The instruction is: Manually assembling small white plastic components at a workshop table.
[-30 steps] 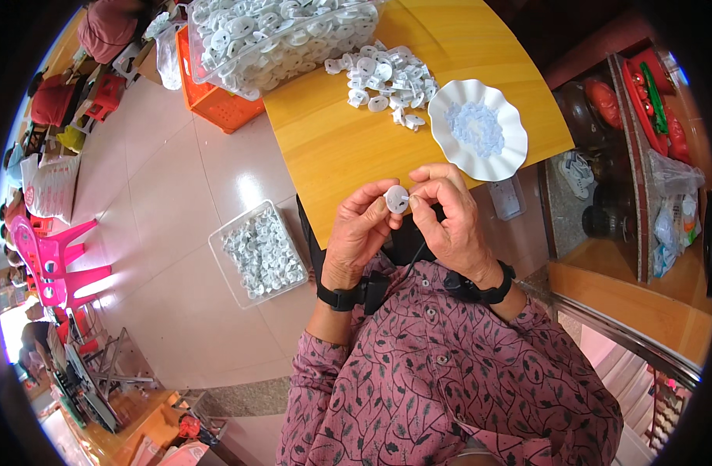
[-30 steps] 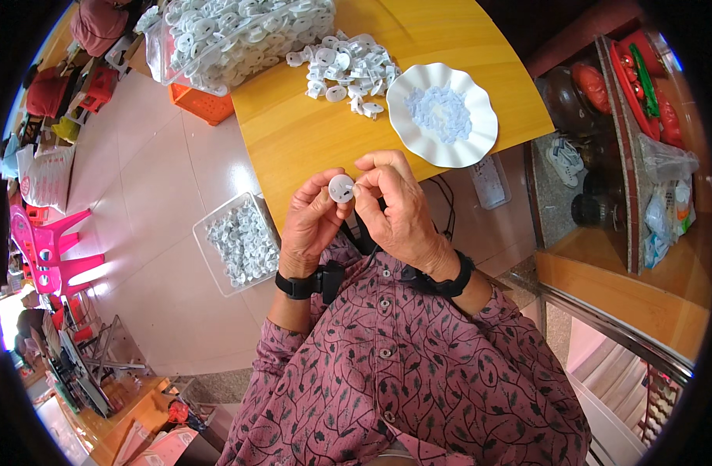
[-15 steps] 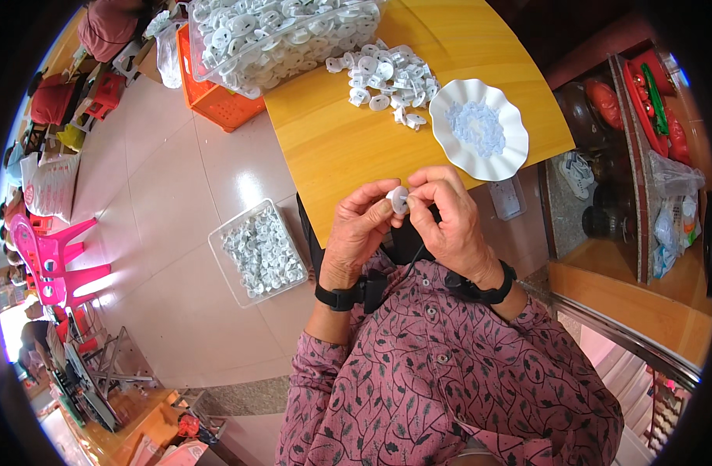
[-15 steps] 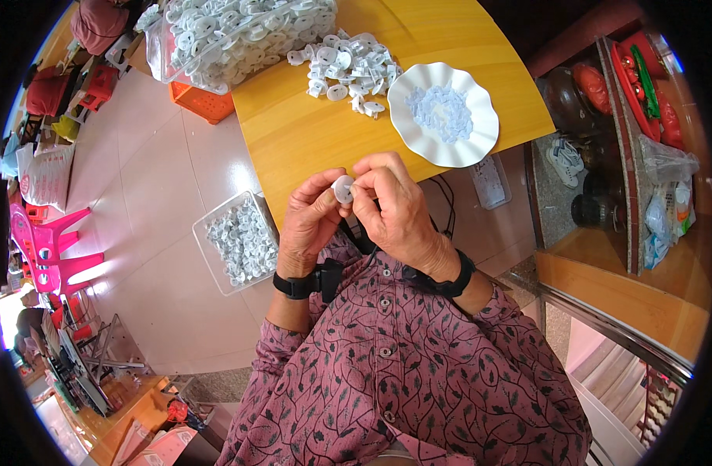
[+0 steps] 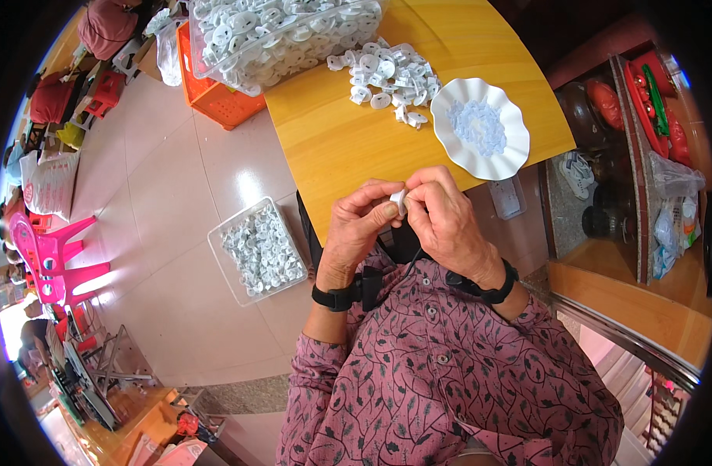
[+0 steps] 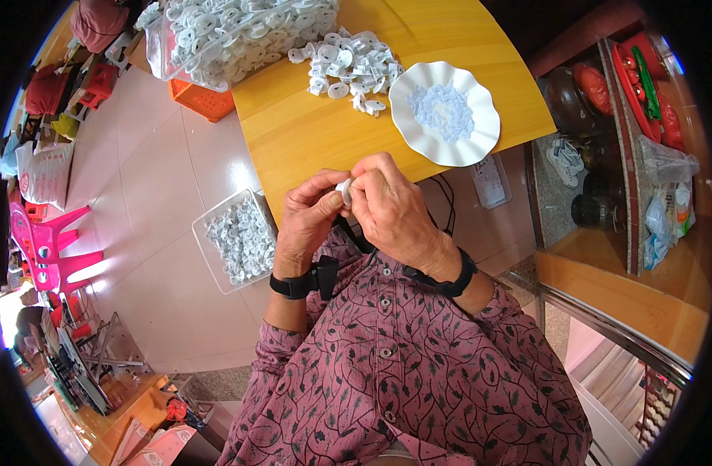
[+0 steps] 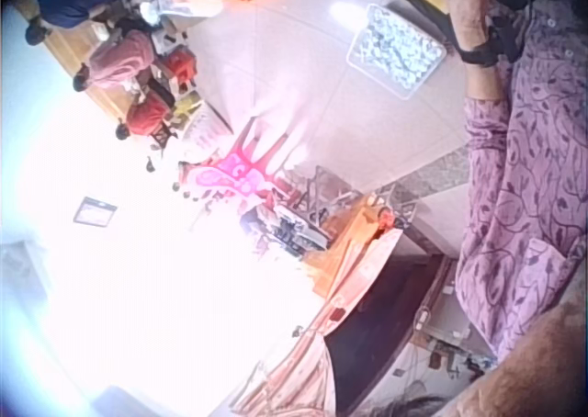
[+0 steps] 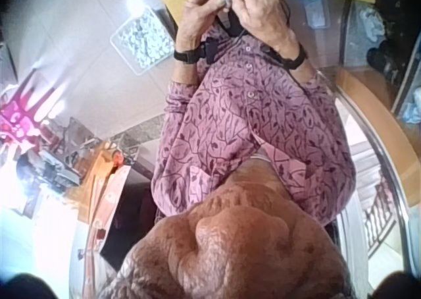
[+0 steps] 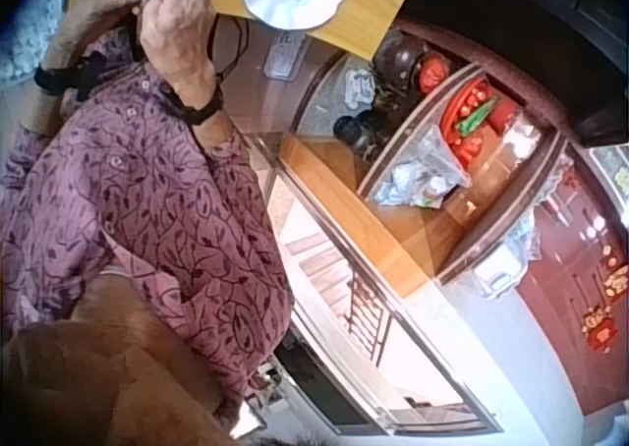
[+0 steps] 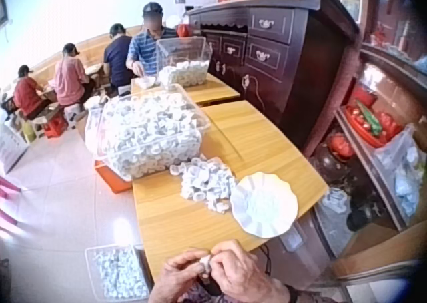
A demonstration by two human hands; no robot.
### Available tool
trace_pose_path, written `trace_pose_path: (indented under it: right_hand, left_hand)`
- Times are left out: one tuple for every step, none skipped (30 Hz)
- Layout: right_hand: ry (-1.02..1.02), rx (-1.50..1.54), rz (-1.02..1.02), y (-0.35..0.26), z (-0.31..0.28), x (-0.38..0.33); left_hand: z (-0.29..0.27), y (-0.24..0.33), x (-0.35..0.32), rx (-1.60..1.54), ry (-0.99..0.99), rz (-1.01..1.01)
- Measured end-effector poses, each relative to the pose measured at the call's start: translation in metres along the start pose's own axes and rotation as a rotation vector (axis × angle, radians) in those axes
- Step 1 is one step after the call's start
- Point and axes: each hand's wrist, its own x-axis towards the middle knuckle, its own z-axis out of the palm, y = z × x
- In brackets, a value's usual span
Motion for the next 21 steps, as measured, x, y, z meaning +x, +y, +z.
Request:
trace_pose_path:
  right_hand:
    - [0.005, -0.003, -0.012, 0.0007, 0.0008, 0.0003]
    - [0.005, -0.003, -0.013, 0.0015, 0.0010, 0.0005]
    - [0.005, 0.064, 0.011, 0.0027, 0.0019, 0.0009]
    - [0.005, 0.132, 0.034, 0.0035, 0.0027, 0.0010]
    - [0.004, 0.133, 0.033, 0.0036, 0.0036, 0.0002]
    - [0.013, 0.192, 0.078, 0.0034, 0.0041, -0.0012]
    - [0.022, 0.251, 0.123, 0.0032, 0.0042, -0.0021]
    - [0.020, 0.251, 0.122, 0.0030, 0.0036, -0.0024]
    - [0.011, 0.254, 0.146, 0.0026, 0.0023, -0.0026]
    - [0.001, 0.258, 0.171, 0.0023, 0.0017, -0.0026]
    - [0.000, 0.258, 0.170, 0.0021, 0.0018, -0.0024]
    - [0.001, 0.256, 0.172, 0.0018, 0.0019, -0.0019]
    - [0.003, 0.254, 0.174, 0.0016, 0.0021, -0.0014]
    - [0.002, 0.254, 0.173, 0.0022, 0.0029, -0.0011]
    - [0.006, 0.244, 0.159, 0.0036, 0.0037, -0.0013]
    - [0.010, 0.234, 0.144, 0.0044, 0.0042, -0.0014]
    - [0.011, 0.233, 0.144, 0.0044, 0.0042, -0.0015]
    - [0.012, 0.229, 0.149, 0.0040, 0.0046, -0.0016]
    - [0.013, 0.225, 0.155, 0.0037, 0.0049, -0.0018]
    - [0.013, 0.226, 0.154, 0.0033, 0.0052, -0.0018]
    - [0.023, 0.200, 0.141, 0.0028, 0.0055, -0.0017]
  left_hand:
    - [0.0000, 0.0006, -0.0002, 0.019, 0.003, 0.003]
    - [-0.0008, 0.0006, -0.0008, 0.019, 0.004, 0.004]
    - [-0.0030, 0.0004, -0.0017, -0.012, 0.025, -0.035]
    - [-0.0042, 0.0005, -0.0024, -0.044, 0.047, -0.074]
    - [-0.0041, 0.0008, -0.0031, -0.043, 0.048, -0.073]
    - [-0.0031, 0.0007, -0.0035, -0.079, 0.058, -0.070]
    - [-0.0026, 0.0005, -0.0039, -0.115, 0.068, -0.068]
    - [-0.0028, 0.0003, -0.0038, -0.116, 0.069, -0.066]
    - [-0.0028, 0.0001, -0.0035, -0.119, 0.077, -0.070]
    - [-0.0029, -0.0001, -0.0033, -0.122, 0.086, -0.074]
    - [-0.0030, -0.0004, -0.0035, -0.123, 0.087, -0.073]
    - [-0.0028, -0.0003, -0.0034, -0.119, 0.088, -0.075]
    - [-0.0028, -0.0002, -0.0034, -0.115, 0.089, -0.077]
    - [-0.0027, -0.0002, -0.0035, -0.115, 0.090, -0.076]
    - [-0.0023, -0.0005, -0.0031, -0.108, 0.088, -0.078]
    - [-0.0019, -0.0008, -0.0028, -0.101, 0.085, -0.081]
    - [-0.0007, -0.0005, -0.0025, -0.101, 0.085, -0.081]
    - [0.0010, 0.0006, -0.0027, -0.087, 0.088, -0.076]
    - [0.0021, 0.0011, -0.0028, -0.073, 0.090, -0.071]
    - [0.0023, 0.0009, -0.0029, -0.073, 0.091, -0.071]
    - [0.0024, 0.0006, -0.0029, -0.078, 0.085, -0.067]
